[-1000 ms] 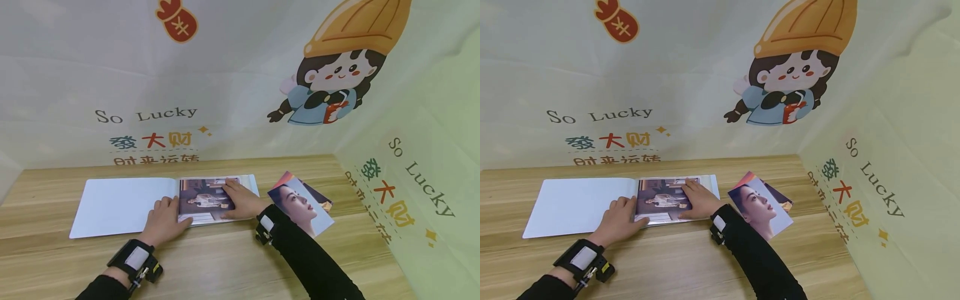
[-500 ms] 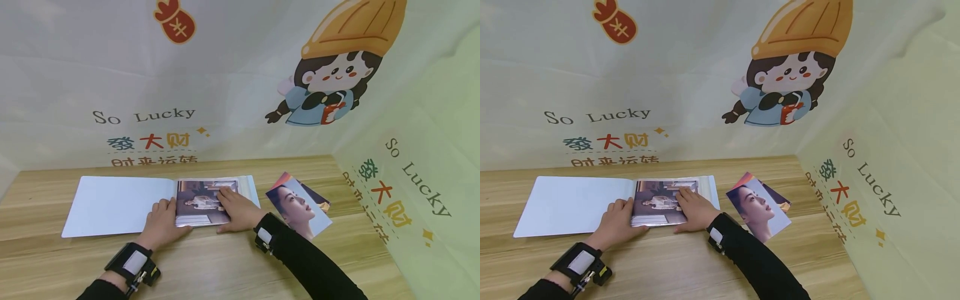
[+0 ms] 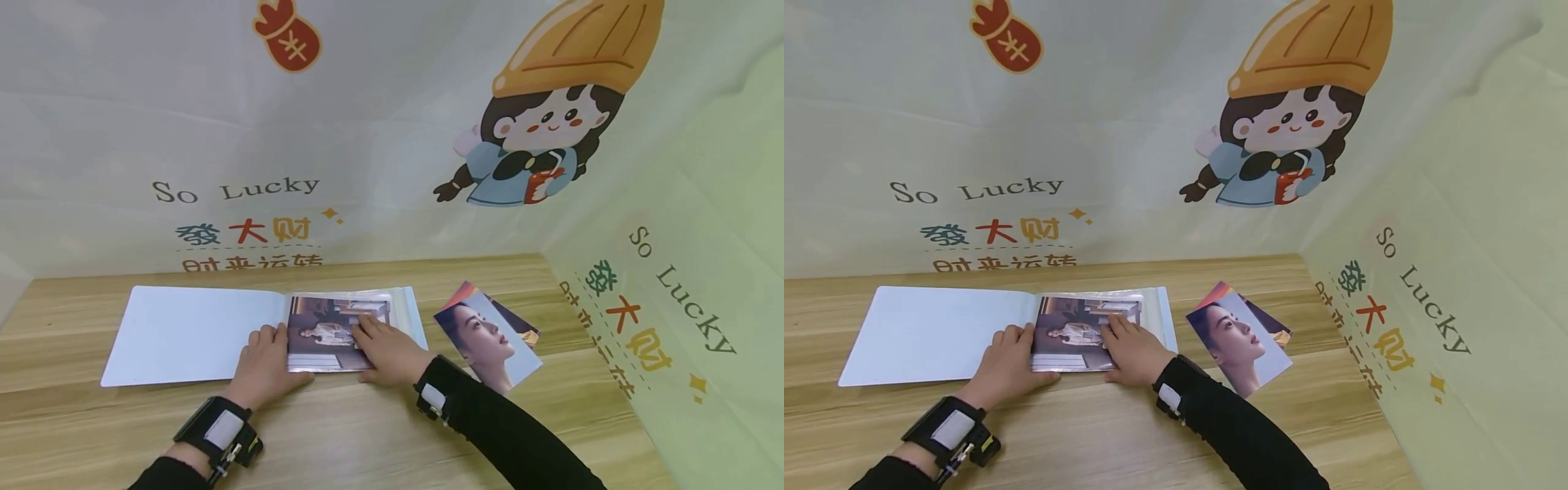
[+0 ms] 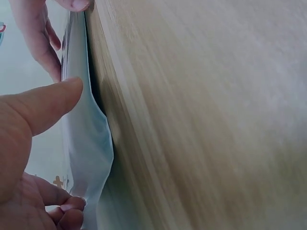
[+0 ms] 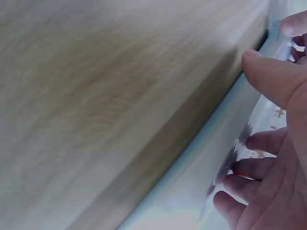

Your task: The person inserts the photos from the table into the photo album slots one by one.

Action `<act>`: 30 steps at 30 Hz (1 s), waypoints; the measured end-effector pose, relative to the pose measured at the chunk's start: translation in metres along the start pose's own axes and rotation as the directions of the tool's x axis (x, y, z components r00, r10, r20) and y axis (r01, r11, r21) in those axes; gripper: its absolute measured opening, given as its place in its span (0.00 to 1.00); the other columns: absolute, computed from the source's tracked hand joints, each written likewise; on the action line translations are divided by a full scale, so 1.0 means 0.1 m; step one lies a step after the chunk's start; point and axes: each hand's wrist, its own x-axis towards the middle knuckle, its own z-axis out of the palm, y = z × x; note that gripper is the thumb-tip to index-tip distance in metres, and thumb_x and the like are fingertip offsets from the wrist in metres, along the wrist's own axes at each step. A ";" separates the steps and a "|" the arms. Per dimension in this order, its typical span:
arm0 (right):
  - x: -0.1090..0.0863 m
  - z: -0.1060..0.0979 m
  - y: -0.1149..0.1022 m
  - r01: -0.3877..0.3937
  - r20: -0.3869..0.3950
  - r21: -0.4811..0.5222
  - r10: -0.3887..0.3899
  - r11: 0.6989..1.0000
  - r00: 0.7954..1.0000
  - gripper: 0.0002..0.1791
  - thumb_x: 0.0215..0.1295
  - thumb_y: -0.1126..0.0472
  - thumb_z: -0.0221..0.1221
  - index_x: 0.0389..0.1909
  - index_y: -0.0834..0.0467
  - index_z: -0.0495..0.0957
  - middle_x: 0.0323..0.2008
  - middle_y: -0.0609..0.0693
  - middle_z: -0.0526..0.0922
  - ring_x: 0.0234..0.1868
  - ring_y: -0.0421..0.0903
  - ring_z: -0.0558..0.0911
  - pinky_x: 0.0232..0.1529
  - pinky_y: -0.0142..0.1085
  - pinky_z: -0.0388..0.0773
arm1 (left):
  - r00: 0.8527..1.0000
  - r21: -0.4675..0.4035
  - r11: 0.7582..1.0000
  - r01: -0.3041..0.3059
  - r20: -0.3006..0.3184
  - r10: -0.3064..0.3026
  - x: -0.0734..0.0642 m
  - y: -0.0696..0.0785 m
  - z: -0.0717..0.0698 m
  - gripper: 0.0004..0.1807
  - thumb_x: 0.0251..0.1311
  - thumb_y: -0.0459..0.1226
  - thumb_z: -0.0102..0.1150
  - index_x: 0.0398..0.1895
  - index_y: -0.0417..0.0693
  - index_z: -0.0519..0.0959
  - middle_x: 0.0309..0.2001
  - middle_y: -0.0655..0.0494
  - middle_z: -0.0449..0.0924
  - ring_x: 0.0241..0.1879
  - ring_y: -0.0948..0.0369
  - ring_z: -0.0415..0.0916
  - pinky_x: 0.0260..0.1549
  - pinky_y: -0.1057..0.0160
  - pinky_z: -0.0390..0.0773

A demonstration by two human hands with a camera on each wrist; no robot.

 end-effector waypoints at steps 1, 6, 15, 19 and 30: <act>-0.01 -0.02 -0.01 0.003 -0.002 -0.005 -0.003 1.000 1.000 0.45 0.58 0.41 0.56 0.68 0.62 0.51 0.69 0.61 0.48 0.69 0.53 0.49 0.65 0.40 0.51 | 1.000 0.004 1.000 0.002 -0.001 -0.002 0.00 0.00 0.00 0.57 0.35 0.53 0.72 0.58 0.17 0.57 0.48 0.28 0.63 0.47 0.39 0.60 0.44 0.43 0.66; -0.05 -0.14 -0.05 0.015 -0.004 -0.025 -0.015 1.000 1.000 0.38 0.61 0.45 0.55 0.67 0.60 0.57 0.67 0.58 0.56 0.67 0.51 0.56 0.63 0.38 0.56 | 1.000 0.000 1.000 0.021 -0.006 -0.021 0.00 0.02 0.00 0.59 0.34 0.54 0.71 0.58 0.17 0.56 0.48 0.28 0.62 0.46 0.39 0.60 0.43 0.44 0.66; -0.12 -0.48 -0.15 0.054 -0.077 -0.121 -0.064 0.991 0.995 0.24 0.64 0.49 0.52 0.57 0.56 0.70 0.57 0.53 0.72 0.58 0.48 0.71 0.55 0.38 0.67 | 0.990 -0.058 0.996 -0.063 -0.134 0.055 0.01 0.10 0.00 0.47 0.41 0.47 0.68 0.59 0.24 0.61 0.49 0.32 0.62 0.47 0.42 0.59 0.41 0.45 0.66; -0.15 -0.69 -0.22 0.069 -0.132 -0.128 -0.086 0.989 0.987 0.21 0.64 0.49 0.52 0.53 0.56 0.74 0.52 0.50 0.76 0.54 0.46 0.74 0.53 0.38 0.69 | 0.976 -0.071 0.990 -0.123 -0.190 0.108 0.02 0.13 0.00 0.36 0.45 0.40 0.65 0.57 0.30 0.66 0.45 0.38 0.65 0.44 0.46 0.61 0.38 0.49 0.66; -0.12 -1.01 -0.33 0.134 -0.392 -0.218 -0.213 0.967 0.895 0.26 0.60 0.50 0.59 0.57 0.56 0.71 0.57 0.51 0.72 0.61 0.46 0.66 0.66 0.40 0.48 | 0.941 -0.165 0.974 -0.154 -0.325 0.094 0.01 0.17 -0.08 0.21 0.45 0.30 0.60 0.47 0.37 0.75 0.38 0.48 0.71 0.35 0.55 0.72 0.32 0.54 0.75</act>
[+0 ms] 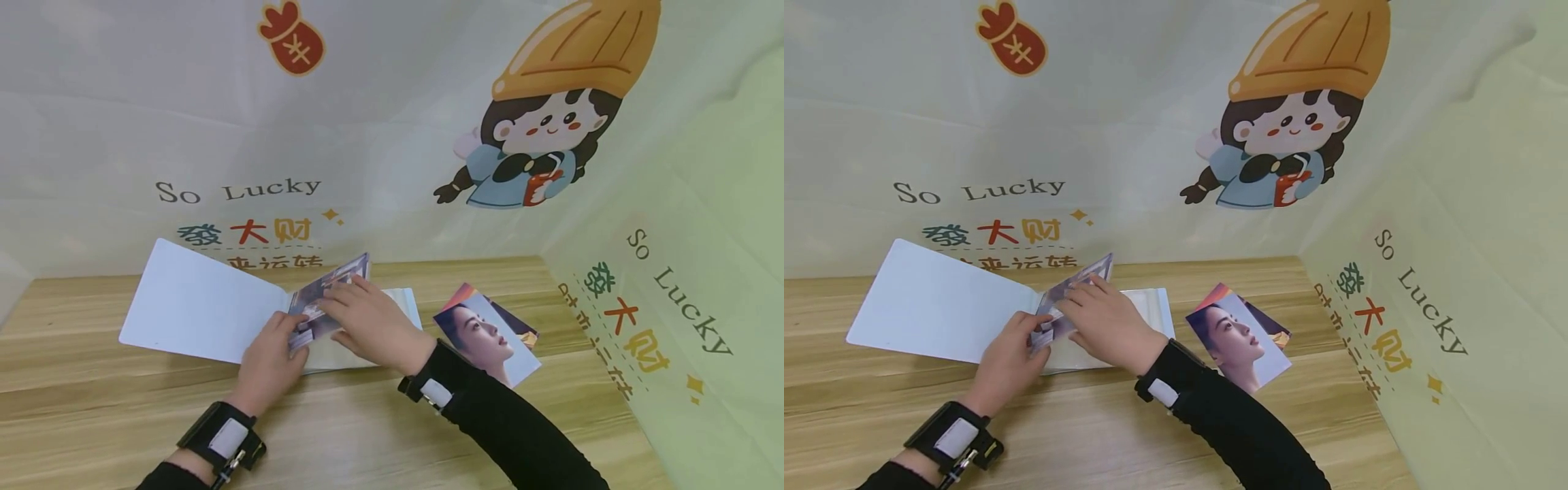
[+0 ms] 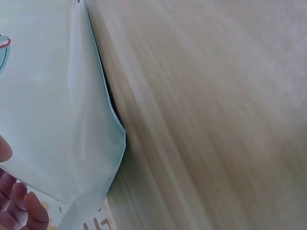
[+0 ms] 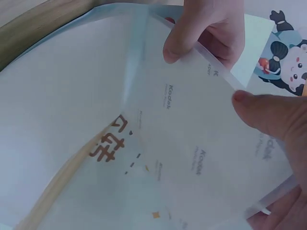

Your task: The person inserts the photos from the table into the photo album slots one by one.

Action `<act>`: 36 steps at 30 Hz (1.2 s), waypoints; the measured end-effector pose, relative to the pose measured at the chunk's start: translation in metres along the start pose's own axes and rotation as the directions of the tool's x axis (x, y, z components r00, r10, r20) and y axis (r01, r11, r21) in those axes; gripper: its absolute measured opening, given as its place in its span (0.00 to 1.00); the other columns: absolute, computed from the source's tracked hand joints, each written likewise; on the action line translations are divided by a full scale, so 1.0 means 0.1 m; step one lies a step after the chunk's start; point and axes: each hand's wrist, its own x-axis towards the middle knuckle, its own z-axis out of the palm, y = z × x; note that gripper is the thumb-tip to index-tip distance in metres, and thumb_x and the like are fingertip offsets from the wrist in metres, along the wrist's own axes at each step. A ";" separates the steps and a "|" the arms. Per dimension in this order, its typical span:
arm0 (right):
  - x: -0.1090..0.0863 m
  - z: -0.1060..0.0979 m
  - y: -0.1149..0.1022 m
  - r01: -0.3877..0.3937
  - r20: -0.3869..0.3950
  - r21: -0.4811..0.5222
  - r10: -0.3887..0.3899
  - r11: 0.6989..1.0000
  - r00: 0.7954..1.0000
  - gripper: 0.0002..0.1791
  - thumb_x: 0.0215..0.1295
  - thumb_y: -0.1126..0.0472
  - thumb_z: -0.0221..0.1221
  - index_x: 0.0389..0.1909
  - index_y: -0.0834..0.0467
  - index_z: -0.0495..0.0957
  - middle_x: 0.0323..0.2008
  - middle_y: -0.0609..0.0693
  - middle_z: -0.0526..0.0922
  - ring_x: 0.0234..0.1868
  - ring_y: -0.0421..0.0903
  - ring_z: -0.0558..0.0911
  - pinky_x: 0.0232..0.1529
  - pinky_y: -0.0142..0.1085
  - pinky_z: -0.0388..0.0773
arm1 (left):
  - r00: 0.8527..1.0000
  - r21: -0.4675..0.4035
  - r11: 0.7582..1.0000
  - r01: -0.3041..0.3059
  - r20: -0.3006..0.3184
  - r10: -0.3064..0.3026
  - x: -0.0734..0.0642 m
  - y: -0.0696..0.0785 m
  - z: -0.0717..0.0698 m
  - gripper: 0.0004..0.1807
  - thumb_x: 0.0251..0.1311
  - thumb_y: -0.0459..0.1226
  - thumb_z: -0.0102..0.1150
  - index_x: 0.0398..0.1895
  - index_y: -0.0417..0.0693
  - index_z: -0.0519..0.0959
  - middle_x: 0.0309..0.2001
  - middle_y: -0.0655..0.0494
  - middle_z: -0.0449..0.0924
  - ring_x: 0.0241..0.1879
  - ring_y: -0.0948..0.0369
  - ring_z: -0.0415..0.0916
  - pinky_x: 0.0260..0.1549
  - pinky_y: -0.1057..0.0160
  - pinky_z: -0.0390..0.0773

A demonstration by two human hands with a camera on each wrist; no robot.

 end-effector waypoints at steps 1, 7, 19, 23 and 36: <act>0.01 0.00 0.00 0.001 -0.040 0.005 -0.001 1.000 0.999 0.27 0.59 0.51 0.59 0.58 0.56 0.69 0.59 0.52 0.70 0.63 0.47 0.63 0.66 0.40 0.46 | 1.000 -0.004 1.000 0.002 -0.013 -0.002 0.00 0.00 -0.01 0.21 0.45 0.30 0.60 0.47 0.37 0.75 0.37 0.48 0.71 0.35 0.55 0.73 0.31 0.54 0.75; 0.05 0.00 0.01 -0.009 -0.252 0.079 0.028 0.997 0.967 0.39 0.56 0.55 0.62 0.64 0.66 0.57 0.65 0.60 0.58 0.69 0.52 0.50 0.67 0.40 0.43 | 0.992 -0.061 0.998 0.017 -0.126 -0.025 0.02 -0.01 -0.07 0.17 0.44 0.27 0.57 0.42 0.36 0.75 0.32 0.51 0.70 0.28 0.58 0.69 0.23 0.60 0.71; -0.01 0.21 0.09 -0.116 -0.133 0.124 0.133 0.985 0.982 0.40 0.60 0.52 0.59 0.65 0.67 0.54 0.66 0.60 0.57 0.69 0.52 0.50 0.67 0.39 0.41 | 0.910 -0.374 0.867 0.329 -0.119 -0.396 0.06 -0.08 -0.51 0.11 0.52 0.31 0.50 0.38 0.30 0.69 0.32 0.41 0.74 0.27 0.56 0.71 0.20 0.64 0.72; -0.06 0.32 0.13 -0.173 -0.046 0.129 0.180 0.976 0.983 0.38 0.60 0.51 0.58 0.65 0.66 0.55 0.66 0.58 0.58 0.68 0.51 0.51 0.67 0.38 0.41 | 0.873 -0.393 0.839 0.376 -0.153 -0.463 0.05 -0.15 -0.64 0.13 0.54 0.32 0.52 0.42 0.33 0.72 0.37 0.42 0.78 0.28 0.67 0.72 0.20 0.73 0.70; -0.23 0.83 0.23 -0.295 0.354 0.217 0.207 0.930 0.912 0.41 0.60 0.43 0.55 0.66 0.65 0.56 0.68 0.60 0.53 0.69 0.52 0.51 0.66 0.37 0.47 | 0.673 -0.526 0.657 0.539 -0.200 -0.712 0.07 -0.49 -1.00 0.17 0.58 0.38 0.52 0.49 0.38 0.72 0.48 0.50 0.72 0.43 0.63 0.69 0.36 0.71 0.71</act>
